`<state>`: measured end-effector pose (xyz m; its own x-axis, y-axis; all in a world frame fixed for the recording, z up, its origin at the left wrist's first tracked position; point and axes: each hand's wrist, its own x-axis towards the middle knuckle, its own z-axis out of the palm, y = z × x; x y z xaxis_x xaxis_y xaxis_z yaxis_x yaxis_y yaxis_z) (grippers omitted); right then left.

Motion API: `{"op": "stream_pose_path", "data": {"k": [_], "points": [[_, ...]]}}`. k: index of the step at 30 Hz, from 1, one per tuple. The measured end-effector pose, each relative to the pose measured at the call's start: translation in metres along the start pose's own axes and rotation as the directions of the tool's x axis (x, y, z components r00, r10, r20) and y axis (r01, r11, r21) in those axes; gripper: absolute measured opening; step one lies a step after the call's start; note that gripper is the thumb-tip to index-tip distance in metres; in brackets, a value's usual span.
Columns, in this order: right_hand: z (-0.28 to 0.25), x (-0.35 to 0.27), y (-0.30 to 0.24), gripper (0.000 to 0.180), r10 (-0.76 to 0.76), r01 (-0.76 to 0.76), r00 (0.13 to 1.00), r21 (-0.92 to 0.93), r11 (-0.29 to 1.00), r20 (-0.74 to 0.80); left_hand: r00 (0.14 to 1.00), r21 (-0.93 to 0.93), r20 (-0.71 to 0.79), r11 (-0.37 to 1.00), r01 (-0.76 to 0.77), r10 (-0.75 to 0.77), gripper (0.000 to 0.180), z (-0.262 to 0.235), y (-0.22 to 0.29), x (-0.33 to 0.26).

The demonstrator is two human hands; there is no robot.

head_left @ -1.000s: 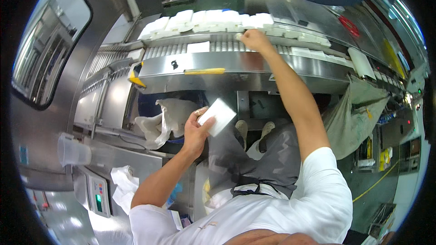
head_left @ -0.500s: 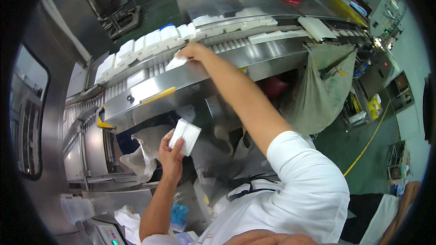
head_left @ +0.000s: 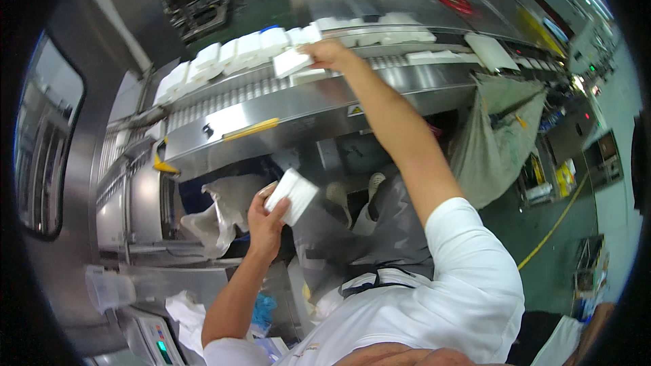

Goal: The person picks up white rectangular blocks from a conveyor belt, places them on a digital scale to check their weight, and returns them to the belt while organizing them.

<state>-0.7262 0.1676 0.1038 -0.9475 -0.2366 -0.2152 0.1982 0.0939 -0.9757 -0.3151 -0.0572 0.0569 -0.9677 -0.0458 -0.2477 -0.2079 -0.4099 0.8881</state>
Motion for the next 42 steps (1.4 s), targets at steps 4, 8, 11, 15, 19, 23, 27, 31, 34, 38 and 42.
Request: {"op": "stream_pose_path", "data": {"k": [4,8,11,15,19,23,27,31,34,38,42], "points": [[0.022,-0.005,-0.005,0.031,-0.008,0.009,1.000,-0.049,0.999,0.004,1.000,-0.014,0.005,1.000,-0.001,0.001,0.057,0.003,0.002,-0.001],[0.023,-0.014,-0.006,0.031,-0.040,0.044,0.998,-0.101,0.994,0.043,1.000,-0.013,0.009,1.000,0.002,-0.002,0.056,-0.002,0.001,-0.001],[0.019,-0.024,-0.010,0.031,-0.011,0.012,0.999,-0.037,0.999,0.034,0.999,-0.011,0.025,1.000,0.023,-0.022,0.058,-0.007,-0.001,0.001],[0.009,-0.032,-0.008,0.032,-0.011,0.011,1.000,-0.116,0.993,0.001,1.000,-0.015,0.013,1.000,0.016,-0.016,0.057,0.001,0.004,0.000],[-0.013,-0.042,-0.012,0.031,-0.014,-0.004,0.998,-0.313,0.950,-0.055,1.000,0.012,0.017,1.000,0.022,-0.022,0.055,-0.001,0.002,0.002],[-0.045,-0.060,-0.010,0.042,-0.435,-0.008,0.879,-0.918,0.397,-0.196,0.999,0.008,0.031,1.000,0.009,-0.009,0.055,0.000,-0.001,0.001],[-0.024,-0.097,-0.027,0.038,-0.563,0.132,0.816,-0.906,0.403,-0.131,1.000,0.018,0.021,1.000,-0.003,0.003,0.054,0.000,0.002,-0.002],[0.018,-0.169,-0.006,0.037,-0.241,0.370,0.911,-0.406,0.836,0.334,0.999,0.029,0.042,1.000,-0.012,0.011,0.053,0.002,0.001,-0.002],[0.053,-0.208,0.051,0.039,0.029,0.115,0.753,-0.175,0.978,0.657,0.999,0.038,0.029,0.999,-0.022,0.021,0.053,0.006,0.005,-0.003],[0.081,-0.245,0.084,0.049,0.037,0.031,0.670,-0.078,0.996,0.742,0.999,0.099,-0.004,0.995,-0.033,0.033,0.056,0.006,0.007,-0.005],[0.080,-0.258,0.092,0.037,-0.024,0.125,0.744,-0.104,0.987,0.668,0.994,0.302,0.002,0.948,-0.104,0.109,0.056,0.001,-0.003,-0.001]]}}
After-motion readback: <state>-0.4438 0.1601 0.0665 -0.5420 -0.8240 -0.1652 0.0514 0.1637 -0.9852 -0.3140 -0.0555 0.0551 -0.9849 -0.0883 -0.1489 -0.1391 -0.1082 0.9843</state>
